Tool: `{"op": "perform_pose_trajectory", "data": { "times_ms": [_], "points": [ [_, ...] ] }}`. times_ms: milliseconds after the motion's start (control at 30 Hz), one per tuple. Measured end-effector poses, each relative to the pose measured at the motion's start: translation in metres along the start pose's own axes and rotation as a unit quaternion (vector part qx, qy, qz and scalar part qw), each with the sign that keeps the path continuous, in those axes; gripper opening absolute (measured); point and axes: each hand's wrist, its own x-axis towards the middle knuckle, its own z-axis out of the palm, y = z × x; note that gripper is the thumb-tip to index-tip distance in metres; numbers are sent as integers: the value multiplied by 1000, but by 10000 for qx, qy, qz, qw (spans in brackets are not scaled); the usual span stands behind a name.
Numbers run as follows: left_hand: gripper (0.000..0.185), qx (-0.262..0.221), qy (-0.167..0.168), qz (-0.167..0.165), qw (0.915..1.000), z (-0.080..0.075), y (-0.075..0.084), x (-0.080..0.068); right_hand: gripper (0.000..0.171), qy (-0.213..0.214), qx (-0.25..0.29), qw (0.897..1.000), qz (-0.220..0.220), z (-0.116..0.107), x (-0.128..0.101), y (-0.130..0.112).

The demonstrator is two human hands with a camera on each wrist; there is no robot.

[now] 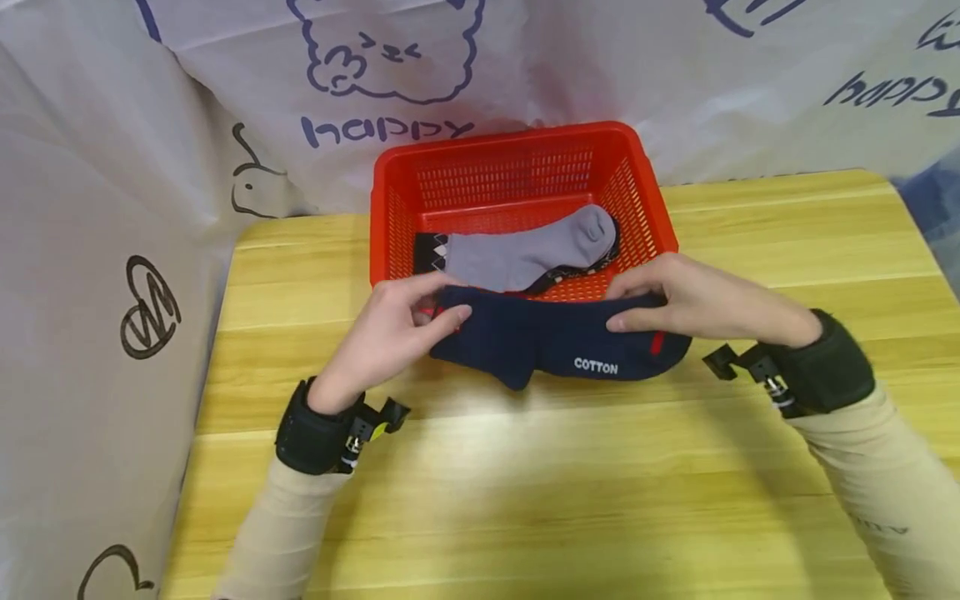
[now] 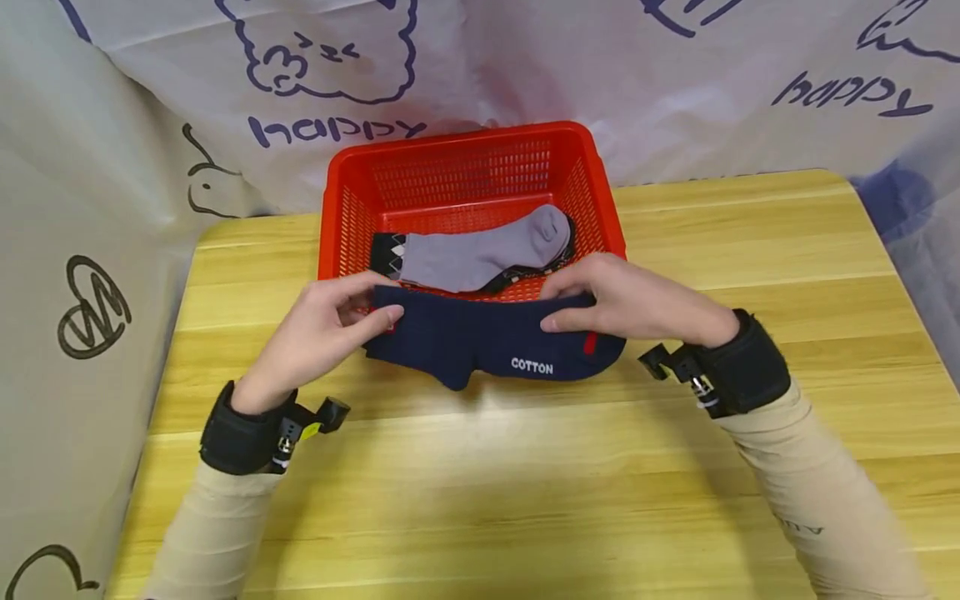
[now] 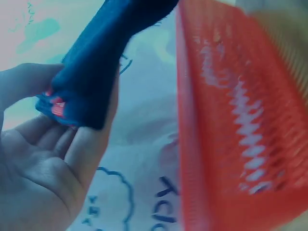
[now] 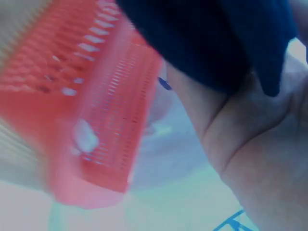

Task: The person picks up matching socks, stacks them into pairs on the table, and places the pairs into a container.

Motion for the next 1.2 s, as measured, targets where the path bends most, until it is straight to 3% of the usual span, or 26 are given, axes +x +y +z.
{"op": "perform_pose_trajectory", "data": {
  "times_ms": [167,267,367,533,633,833,1000,1200],
  "points": [
    [29,99,-365,-251,9990,-32,6,35,18,219,-108,9970,736,-38,24,-9],
    [29,67,-631,-502,9967,-45,1,62,23,359,-126,9935,1075,-52,47,-6],
    [27,221,-895,-802,9925,-53,-8,89,24,217,-162,9919,1244,-62,71,4],
    [32,1307,-1372,-998,9768,-53,-16,121,28,-259,-400,9868,1547,-71,106,24],
    [33,1860,-1627,-1081,9629,-48,-16,132,31,-540,-626,9807,1774,-73,124,34],
    [33,2172,-2049,-1375,9444,-34,-20,145,31,-1003,-831,9695,2078,-70,147,51],
    [33,2206,-2060,-1592,9400,-29,-29,151,36,-946,-928,9636,2324,-66,159,61],
    [36,2024,-2126,-2086,9329,-23,-42,156,40,-665,-1075,9605,2478,-54,170,70]
  ]
}}
